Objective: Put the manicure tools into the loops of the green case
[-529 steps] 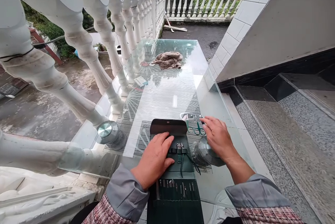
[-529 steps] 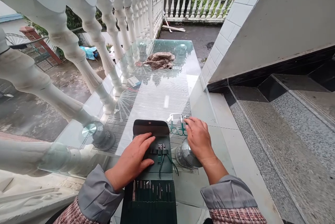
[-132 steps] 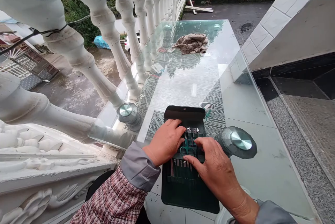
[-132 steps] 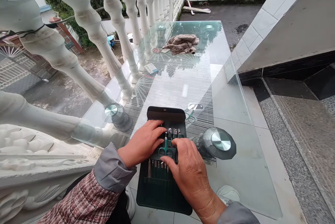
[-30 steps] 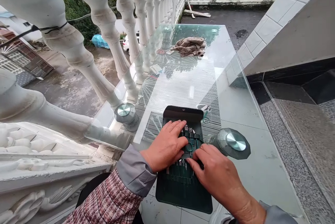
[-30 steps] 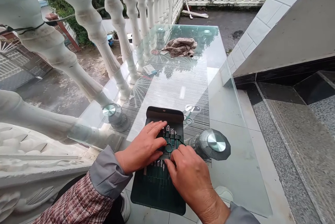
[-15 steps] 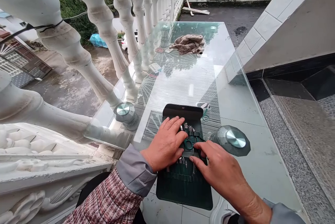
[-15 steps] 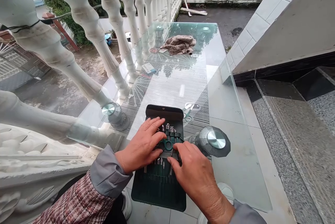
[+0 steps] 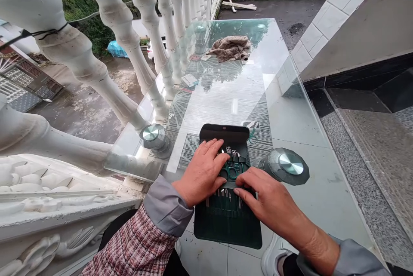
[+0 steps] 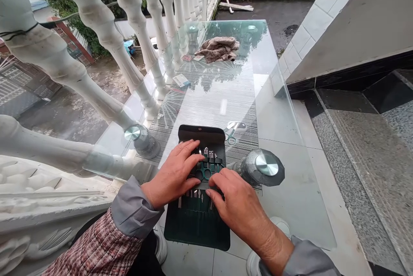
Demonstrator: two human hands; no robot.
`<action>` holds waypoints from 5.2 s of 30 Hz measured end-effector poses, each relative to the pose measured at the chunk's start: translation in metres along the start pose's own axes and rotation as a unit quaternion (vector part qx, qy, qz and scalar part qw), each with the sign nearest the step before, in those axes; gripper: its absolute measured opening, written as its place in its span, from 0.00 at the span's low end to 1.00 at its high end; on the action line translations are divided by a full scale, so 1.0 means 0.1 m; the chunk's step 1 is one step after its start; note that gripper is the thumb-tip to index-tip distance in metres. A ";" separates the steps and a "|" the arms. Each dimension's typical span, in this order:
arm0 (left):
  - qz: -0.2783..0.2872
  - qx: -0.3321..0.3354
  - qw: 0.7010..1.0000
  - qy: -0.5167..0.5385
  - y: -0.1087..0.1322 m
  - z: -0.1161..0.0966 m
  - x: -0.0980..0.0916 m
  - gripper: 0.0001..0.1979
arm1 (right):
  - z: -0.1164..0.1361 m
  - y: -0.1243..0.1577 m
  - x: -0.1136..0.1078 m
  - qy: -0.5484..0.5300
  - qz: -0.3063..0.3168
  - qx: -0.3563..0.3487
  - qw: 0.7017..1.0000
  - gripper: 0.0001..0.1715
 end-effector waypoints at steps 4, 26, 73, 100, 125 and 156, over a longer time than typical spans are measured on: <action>0.003 -0.002 1.000 0.012 0.00 0.00 0.00 0.26 | 0.01 0.01 0.02 0.009 0.007 -0.016 1.000 0.05; 0.033 -0.011 0.999 0.030 0.01 0.08 -0.04 0.25 | -0.06 0.01 -0.08 -0.081 -0.066 -0.027 0.994 0.09; -0.001 -0.048 0.999 0.000 -0.03 0.03 0.08 0.19 | -0.12 -0.57 0.10 0.053 -0.112 -0.036 0.992 0.14; -0.033 -0.050 0.998 -0.009 0.00 0.00 0.12 0.27 | -0.24 -0.25 -0.14 0.071 -0.151 -0.002 0.986 0.04; -0.026 0.156 0.980 -0.125 -0.01 -0.09 0.17 0.16 | -0.08 -0.32 0.03 0.094 -0.062 -0.106 0.988 0.13; -0.017 0.149 0.972 -0.180 0.04 -0.10 0.11 0.05 | -0.18 -0.31 0.03 -0.008 -0.095 -0.081 0.992 0.16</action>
Point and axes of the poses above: each hand's wrist, its own y-axis away from the middle knuckle, its own x-axis out of the palm, z = x × y, the point moved 1 cm from there along -y, towards the middle knuckle, and after that the axes turned 2 degrees about y, right-handed, at the moved point
